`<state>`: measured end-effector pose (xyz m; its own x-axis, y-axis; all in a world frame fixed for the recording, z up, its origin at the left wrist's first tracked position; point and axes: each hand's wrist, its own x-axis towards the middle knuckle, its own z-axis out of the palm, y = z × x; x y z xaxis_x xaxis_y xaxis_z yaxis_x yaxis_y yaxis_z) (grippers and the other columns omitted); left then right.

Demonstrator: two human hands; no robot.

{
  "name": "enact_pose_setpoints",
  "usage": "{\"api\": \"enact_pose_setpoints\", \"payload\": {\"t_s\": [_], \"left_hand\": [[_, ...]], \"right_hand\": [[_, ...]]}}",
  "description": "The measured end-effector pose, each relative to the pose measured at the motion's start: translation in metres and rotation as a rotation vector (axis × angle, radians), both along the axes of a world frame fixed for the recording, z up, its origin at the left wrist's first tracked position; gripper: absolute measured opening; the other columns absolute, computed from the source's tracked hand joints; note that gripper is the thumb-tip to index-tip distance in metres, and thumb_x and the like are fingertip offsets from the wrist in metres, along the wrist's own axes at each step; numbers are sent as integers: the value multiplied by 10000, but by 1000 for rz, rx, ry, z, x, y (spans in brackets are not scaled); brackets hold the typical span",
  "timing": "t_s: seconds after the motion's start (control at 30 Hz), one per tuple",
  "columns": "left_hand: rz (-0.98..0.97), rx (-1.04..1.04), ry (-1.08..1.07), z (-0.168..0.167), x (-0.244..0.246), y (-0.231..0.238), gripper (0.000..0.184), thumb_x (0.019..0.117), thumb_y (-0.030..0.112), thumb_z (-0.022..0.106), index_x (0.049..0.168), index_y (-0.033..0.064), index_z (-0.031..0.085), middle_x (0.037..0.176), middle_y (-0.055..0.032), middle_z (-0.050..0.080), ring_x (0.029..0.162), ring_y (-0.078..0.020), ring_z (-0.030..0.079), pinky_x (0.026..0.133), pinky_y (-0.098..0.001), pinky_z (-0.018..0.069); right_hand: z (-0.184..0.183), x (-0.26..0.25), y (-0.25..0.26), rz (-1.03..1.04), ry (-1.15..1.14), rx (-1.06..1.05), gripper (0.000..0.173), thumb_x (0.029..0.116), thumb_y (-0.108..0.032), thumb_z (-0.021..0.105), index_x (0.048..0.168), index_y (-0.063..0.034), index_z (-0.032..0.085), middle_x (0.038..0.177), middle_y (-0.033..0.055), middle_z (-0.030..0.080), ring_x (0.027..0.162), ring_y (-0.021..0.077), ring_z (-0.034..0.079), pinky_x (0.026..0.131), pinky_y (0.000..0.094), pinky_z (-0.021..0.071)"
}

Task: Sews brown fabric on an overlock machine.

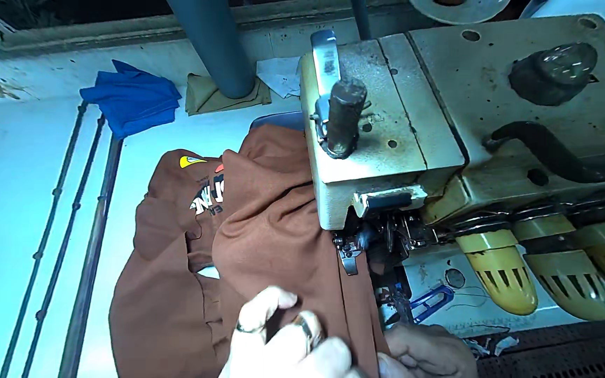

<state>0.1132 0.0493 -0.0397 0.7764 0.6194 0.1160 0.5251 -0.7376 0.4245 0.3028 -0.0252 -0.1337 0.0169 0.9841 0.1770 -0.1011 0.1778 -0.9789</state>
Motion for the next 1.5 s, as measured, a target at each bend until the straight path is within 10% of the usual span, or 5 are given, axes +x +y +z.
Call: {"api": "enact_pose_setpoints", "payload": {"t_s": [0.57,0.77,1.0,1.27,1.5], "left_hand": [[59,63,-147,-18,-1,6,187,978,178,565,861,125,700,736,-64,606,766,-249,548,968,-476,320],[133,245,-95,-27,8,13,141,971,233,618,973,185,750,901,-26,720,873,-216,650,982,-500,361],[187,258,-146,-36,-2,38,221,995,254,591,1005,209,807,1069,29,776,1073,-151,694,1123,-670,244],[451,173,-310,-49,-11,54,213,929,319,648,967,175,800,1106,-54,679,1083,-140,581,911,-316,457],[359,-101,-395,-32,-36,-2,150,953,67,594,909,-33,697,847,-173,663,880,-178,612,820,-235,480]], "right_hand": [[5,1,6,-1,19,-9,133,971,-39,639,1038,60,695,828,12,734,767,-60,644,719,137,544],[4,-19,14,-36,-108,60,237,914,-4,602,693,44,530,591,62,519,571,4,479,565,139,395],[19,-41,29,47,-258,98,226,898,10,572,678,61,588,571,126,537,533,108,489,528,213,383],[22,-45,37,143,-270,146,282,932,-10,607,662,42,548,548,124,490,510,139,458,506,240,365],[18,-32,30,76,-275,197,352,1100,-224,474,1229,74,609,876,140,761,785,124,746,755,252,606]]}}
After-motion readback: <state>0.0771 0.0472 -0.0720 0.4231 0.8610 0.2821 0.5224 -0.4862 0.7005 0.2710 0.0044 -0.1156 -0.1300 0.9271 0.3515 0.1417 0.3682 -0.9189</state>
